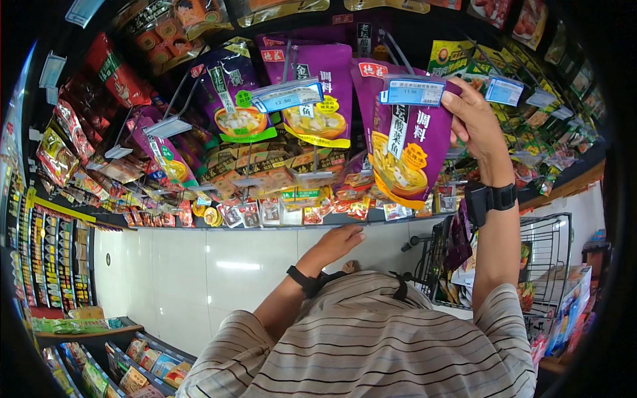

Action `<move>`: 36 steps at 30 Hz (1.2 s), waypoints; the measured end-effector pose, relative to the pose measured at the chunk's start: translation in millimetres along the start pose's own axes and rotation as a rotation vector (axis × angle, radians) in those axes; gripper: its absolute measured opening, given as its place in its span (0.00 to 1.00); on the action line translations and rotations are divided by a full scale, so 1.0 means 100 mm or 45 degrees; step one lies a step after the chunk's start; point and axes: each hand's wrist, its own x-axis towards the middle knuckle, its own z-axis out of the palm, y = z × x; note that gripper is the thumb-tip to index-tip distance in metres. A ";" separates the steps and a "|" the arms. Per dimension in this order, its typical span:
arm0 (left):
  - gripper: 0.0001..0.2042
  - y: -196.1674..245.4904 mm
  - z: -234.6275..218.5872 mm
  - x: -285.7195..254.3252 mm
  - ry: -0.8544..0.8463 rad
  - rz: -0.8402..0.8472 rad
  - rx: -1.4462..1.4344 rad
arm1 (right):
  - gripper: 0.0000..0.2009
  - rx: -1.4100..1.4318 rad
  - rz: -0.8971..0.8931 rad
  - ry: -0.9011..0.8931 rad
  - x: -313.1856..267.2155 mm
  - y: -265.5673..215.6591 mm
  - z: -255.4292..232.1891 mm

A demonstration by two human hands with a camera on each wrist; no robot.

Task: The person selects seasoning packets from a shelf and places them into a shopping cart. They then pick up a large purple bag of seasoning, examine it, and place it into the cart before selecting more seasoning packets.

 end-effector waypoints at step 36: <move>0.22 0.18 0.16 0.15 -0.109 0.005 0.051 | 0.11 -0.024 -0.062 0.194 -1.13 -0.28 -0.33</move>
